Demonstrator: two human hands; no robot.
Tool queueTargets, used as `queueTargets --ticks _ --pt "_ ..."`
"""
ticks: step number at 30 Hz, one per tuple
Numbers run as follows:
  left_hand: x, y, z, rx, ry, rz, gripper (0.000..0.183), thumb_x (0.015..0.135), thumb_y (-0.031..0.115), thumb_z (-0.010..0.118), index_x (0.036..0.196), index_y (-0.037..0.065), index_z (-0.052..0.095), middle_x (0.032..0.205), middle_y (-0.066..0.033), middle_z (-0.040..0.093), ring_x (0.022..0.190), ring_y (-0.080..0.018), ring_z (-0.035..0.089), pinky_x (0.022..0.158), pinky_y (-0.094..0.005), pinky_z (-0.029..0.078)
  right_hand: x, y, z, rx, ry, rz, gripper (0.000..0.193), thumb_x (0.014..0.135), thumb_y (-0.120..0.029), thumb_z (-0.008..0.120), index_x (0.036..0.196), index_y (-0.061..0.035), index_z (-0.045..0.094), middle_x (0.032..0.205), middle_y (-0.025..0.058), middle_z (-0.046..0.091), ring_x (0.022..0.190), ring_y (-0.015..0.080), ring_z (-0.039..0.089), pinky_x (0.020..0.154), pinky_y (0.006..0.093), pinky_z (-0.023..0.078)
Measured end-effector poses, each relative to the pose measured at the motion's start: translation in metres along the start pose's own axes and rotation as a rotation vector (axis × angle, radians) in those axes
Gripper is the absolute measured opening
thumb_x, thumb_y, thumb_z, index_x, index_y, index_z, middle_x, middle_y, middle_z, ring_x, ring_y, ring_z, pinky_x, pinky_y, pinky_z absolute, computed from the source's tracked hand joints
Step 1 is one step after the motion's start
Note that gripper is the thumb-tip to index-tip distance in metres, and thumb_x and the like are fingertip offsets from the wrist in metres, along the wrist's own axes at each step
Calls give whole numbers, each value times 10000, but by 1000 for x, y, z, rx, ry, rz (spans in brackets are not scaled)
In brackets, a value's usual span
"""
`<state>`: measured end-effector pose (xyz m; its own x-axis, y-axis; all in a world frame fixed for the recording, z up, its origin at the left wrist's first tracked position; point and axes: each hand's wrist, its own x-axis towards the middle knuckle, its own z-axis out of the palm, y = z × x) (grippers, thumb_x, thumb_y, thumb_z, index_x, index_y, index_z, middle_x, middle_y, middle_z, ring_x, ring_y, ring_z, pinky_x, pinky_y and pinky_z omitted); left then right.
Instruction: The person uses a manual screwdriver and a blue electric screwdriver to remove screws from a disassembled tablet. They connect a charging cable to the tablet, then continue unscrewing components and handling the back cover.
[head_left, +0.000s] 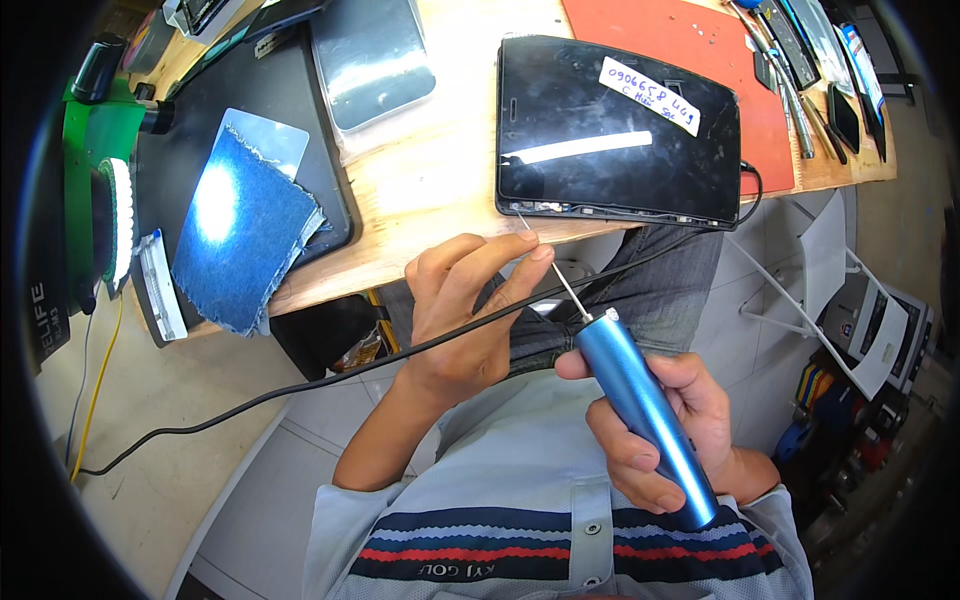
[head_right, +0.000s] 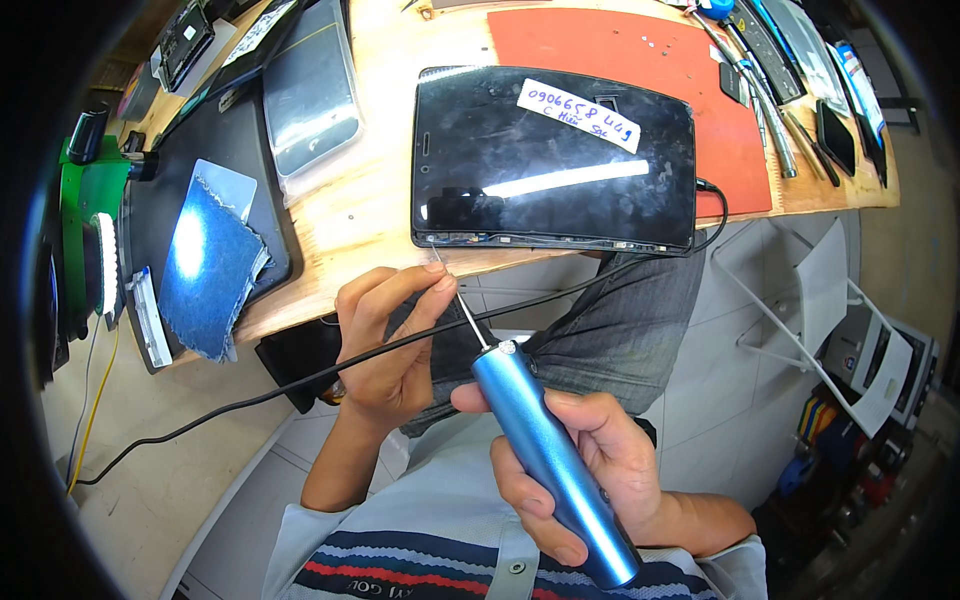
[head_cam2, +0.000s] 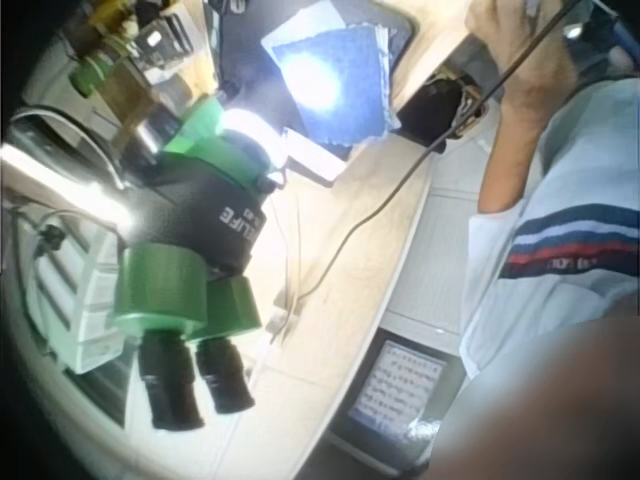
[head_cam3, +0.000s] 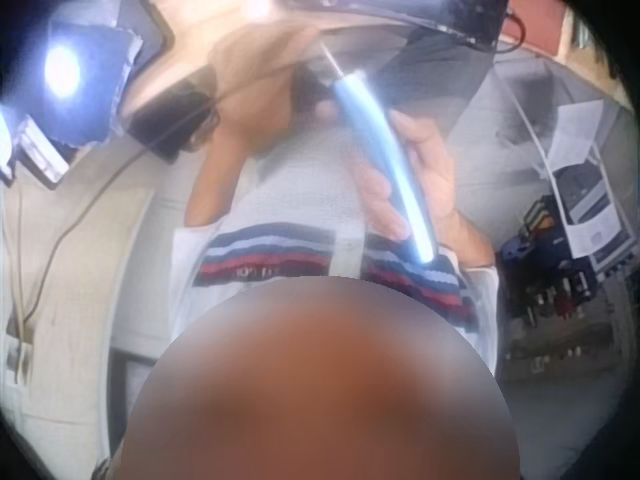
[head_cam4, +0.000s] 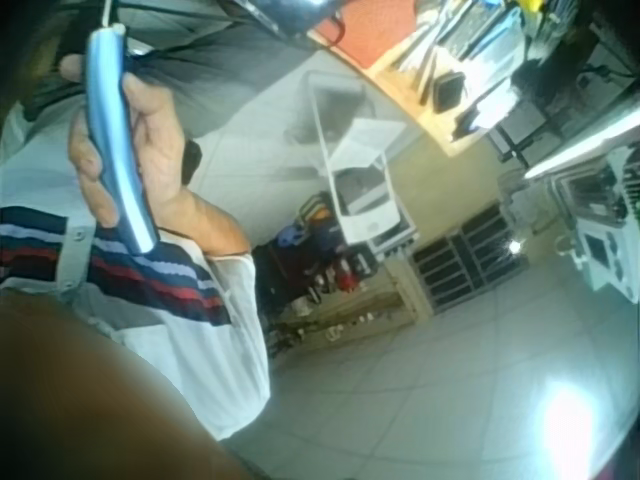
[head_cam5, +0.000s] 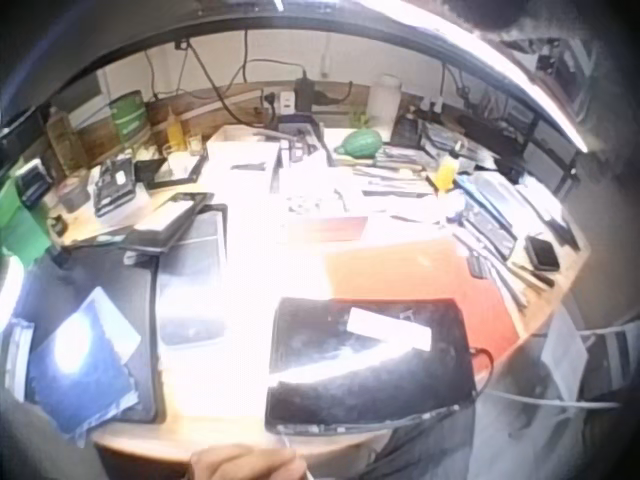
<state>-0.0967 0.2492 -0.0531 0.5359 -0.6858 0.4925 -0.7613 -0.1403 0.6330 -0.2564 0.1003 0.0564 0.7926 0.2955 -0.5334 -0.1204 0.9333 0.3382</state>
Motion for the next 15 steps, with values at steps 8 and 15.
queueTargets --ticks 8,15 --pt "1 2 2 13 -17 10 517 774 1 679 1281 58 761 1257 -71 706 1087 -244 599 929 -373 383 -3 -3 -6 -6 -5 -1 684 1116 -436 247 1632 10 199 801 160 586 462 259 625 399 367 533" --pt "2 4 2 64 -47 25 510 787 20 669 1288 57 757 1269 -50 702 1079 -230 592 921 -365 369 -4 -6 -10 -51 0 2 687 1113 -434 250 1628 19 201 790 160 585 452 254 621 400 362 545"
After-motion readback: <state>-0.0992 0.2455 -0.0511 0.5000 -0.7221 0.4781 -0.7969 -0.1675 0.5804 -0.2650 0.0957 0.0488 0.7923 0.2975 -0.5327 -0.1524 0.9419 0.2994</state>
